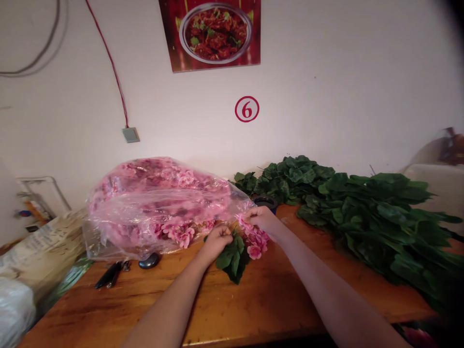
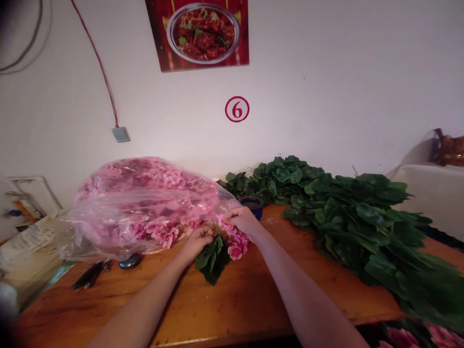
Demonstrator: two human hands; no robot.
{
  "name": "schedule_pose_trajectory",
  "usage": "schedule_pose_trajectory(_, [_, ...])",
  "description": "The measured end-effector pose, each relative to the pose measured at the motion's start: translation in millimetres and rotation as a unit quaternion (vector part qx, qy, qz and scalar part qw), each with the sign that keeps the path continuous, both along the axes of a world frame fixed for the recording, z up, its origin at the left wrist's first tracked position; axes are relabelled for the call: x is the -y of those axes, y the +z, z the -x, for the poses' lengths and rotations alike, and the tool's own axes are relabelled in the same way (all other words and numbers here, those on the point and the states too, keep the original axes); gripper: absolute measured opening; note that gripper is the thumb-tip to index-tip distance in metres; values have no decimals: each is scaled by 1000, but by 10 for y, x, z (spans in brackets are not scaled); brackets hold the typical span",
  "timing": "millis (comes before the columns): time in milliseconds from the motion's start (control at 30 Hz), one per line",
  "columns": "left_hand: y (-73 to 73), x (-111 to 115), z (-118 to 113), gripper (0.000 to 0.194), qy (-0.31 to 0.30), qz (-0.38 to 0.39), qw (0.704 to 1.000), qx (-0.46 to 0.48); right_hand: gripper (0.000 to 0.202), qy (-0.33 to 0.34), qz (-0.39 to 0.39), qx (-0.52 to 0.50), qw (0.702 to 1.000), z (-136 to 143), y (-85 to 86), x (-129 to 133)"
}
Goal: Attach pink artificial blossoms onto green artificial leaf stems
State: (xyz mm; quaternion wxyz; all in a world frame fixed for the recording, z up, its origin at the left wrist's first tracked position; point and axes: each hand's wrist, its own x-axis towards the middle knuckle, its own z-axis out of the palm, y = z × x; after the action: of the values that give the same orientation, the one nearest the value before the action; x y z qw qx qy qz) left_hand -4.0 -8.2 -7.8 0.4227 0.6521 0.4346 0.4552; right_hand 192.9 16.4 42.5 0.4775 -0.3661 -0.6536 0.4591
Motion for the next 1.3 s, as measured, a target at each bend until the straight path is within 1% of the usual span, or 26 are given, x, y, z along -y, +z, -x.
schedule_pose_trajectory(333, [-22, 7, 2, 6, -3, 7, 1000, 14, 21, -5, 9, -21, 1000, -22, -46, -30])
schedule_pose_trajectory(533, [-9, 8, 4, 6, -3, 15, 1000, 10, 25, 10, 10, -8, 1000, -5, -41, -7])
schedule_pose_trajectory(633, [-18, -2, 8, 5, -3, 15, 1000, 8, 25, 7, 5, -5, 1000, -12, -42, 0])
schedule_pose_trajectory(800, [-28, -11, 12, 6, 6, 23, 1000, 11, 26, 0, 28, -10, 1000, -29, -47, -7])
schedule_pose_trajectory(900, [-19, -7, 11, 5, 1, 21, 1000, 13, 26, 5, 17, -15, 1000, -16, -40, -5])
schedule_pose_trajectory(1167, [3, 19, -7, 4, 2, 34, 999, 14, 29, 6, 26, 13, 1000, 21, -95, -11])
schedule_pose_trajectory(1300, [2, 25, -8, 5, -1, 37, 999, 29, 31, 10, 6, 54, 998, 8, -54, 11])
